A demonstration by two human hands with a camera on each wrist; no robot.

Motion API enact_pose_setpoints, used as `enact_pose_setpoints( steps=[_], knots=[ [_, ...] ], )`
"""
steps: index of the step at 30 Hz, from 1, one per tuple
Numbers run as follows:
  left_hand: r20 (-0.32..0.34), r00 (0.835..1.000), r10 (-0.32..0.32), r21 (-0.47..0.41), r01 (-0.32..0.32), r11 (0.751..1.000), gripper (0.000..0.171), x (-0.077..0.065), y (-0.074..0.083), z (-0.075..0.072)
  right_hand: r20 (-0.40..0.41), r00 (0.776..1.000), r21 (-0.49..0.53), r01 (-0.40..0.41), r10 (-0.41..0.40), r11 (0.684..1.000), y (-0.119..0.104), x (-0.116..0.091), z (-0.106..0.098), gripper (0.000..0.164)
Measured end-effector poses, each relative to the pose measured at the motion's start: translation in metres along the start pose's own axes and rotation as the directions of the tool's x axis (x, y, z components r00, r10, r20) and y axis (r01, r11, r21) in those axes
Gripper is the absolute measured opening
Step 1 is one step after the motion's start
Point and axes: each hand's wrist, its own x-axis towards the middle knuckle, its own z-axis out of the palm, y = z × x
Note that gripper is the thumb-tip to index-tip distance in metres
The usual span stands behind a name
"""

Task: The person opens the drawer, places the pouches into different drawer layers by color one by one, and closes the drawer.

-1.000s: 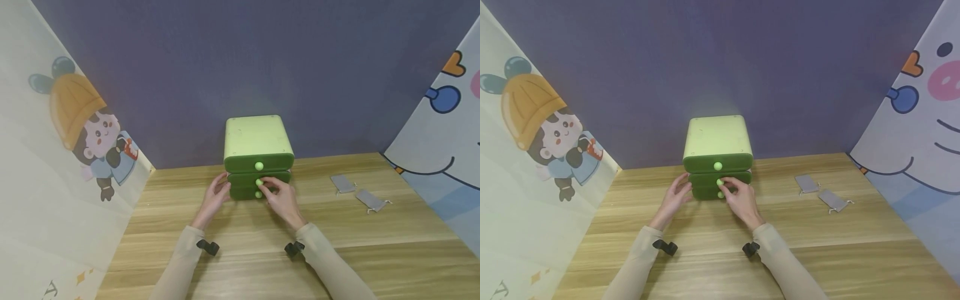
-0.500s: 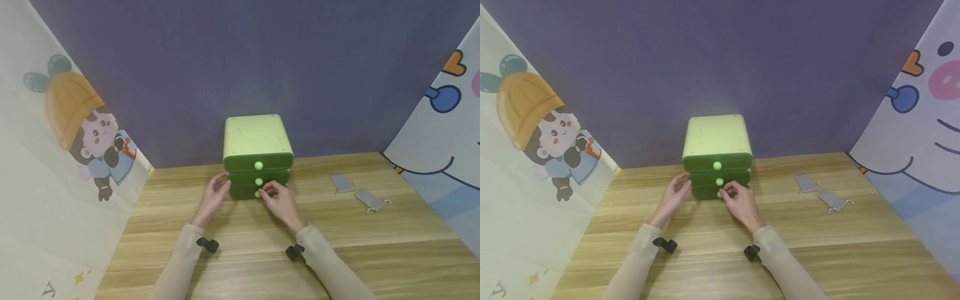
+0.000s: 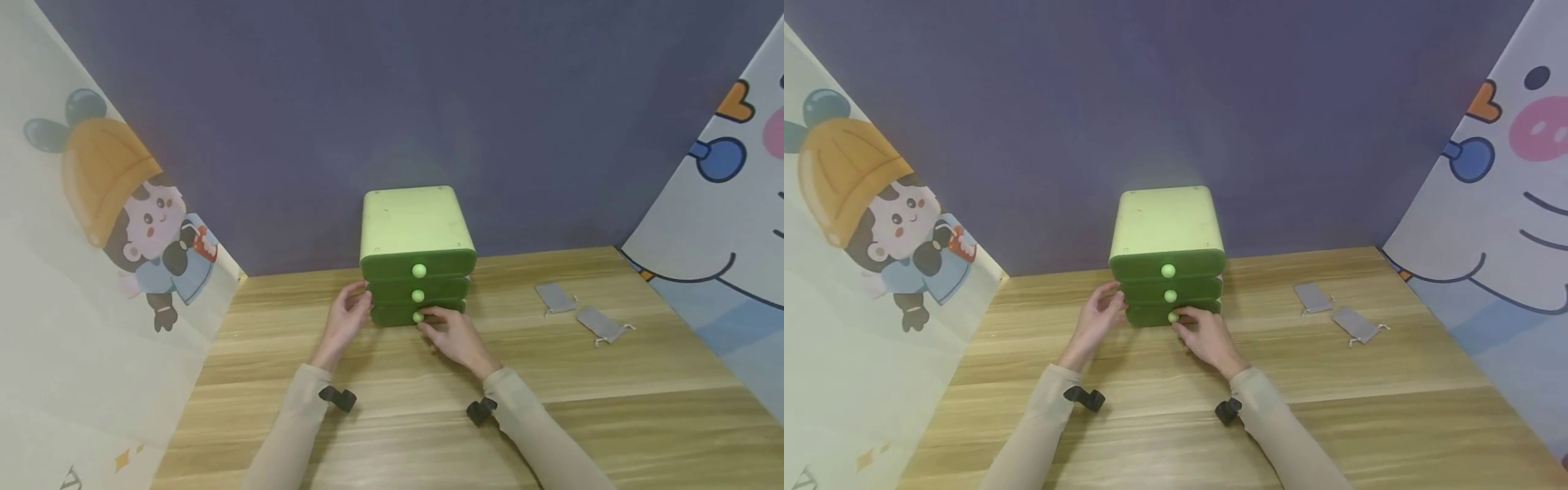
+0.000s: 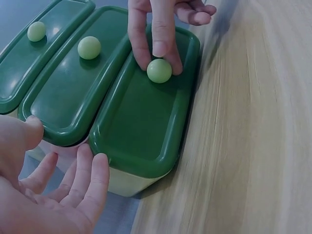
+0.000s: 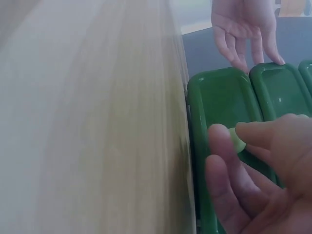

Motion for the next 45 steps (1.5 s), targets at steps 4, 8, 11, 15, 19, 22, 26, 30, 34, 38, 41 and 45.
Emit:
enact_pose_setpoints(
  steps=[4,8,11,15,19,22,26,30,34,38,41,45],
  knots=[
    [0.003,1.000,0.010,0.006,-0.010,1.000,0.046,0.001,0.001,-0.001,-0.022,0.999,0.067,-0.036,0.037,0.997,0.001,0.003,0.002,0.029],
    [0.014,1.000,0.014,0.004,-0.014,1.000,0.047,0.001,0.000,-0.004,-0.067,0.997,0.059,-0.040,0.044,0.997,0.000,0.006,0.004,0.025],
    [0.021,1.000,0.009,-0.001,-0.009,1.000,0.047,0.002,0.000,-0.005,-0.097,0.995,0.032,-0.031,0.034,0.999,-0.003,0.008,0.006,0.022],
    [0.031,0.999,-0.009,-0.023,0.010,1.000,0.048,0.001,0.002,-0.006,-0.120,0.992,0.023,-0.030,0.032,0.999,-0.003,0.009,0.008,0.017],
    [0.033,0.999,-0.032,-0.052,0.034,0.998,0.048,0.000,0.005,-0.006,-0.133,0.990,0.045,-0.037,0.043,0.998,-0.002,0.010,0.010,0.014],
    [0.029,0.999,-0.041,-0.060,0.043,0.997,0.048,0.001,0.006,-0.006,-0.140,0.989,0.054,-0.033,0.040,0.998,-0.001,0.011,0.010,0.014],
    [0.032,0.998,-0.047,-0.056,0.049,0.997,0.048,0.001,0.006,-0.005,-0.126,0.991,0.047,-0.046,0.051,0.998,-0.001,0.008,0.010,0.014],
    [0.033,0.998,-0.049,-0.053,0.051,0.997,0.048,0.001,0.007,-0.006,-0.103,0.993,0.029,-0.060,0.063,0.998,-0.002,0.004,0.009,0.014],
    [0.034,0.999,-0.042,-0.053,0.043,0.998,0.048,0.002,0.005,-0.006,-0.094,0.994,0.018,-0.059,0.060,0.998,-0.003,0.001,0.008,0.016],
    [0.041,0.999,-0.032,-0.048,0.034,0.998,0.049,0.003,0.002,-0.007,-0.077,0.994,0.013,-0.072,0.072,0.997,-0.004,-0.003,0.007,0.017],
    [0.058,0.998,-0.027,-0.033,0.029,0.999,0.051,0.002,0.000,-0.008,-0.067,0.995,0.015,-0.073,0.074,0.997,-0.003,-0.005,0.006,0.017],
    [0.094,0.995,-0.040,-0.016,0.042,0.999,0.055,0.002,-0.003,-0.010,-0.066,0.996,0.023,-0.059,0.061,0.998,-0.002,-0.007,0.005,0.017]
  ],
)
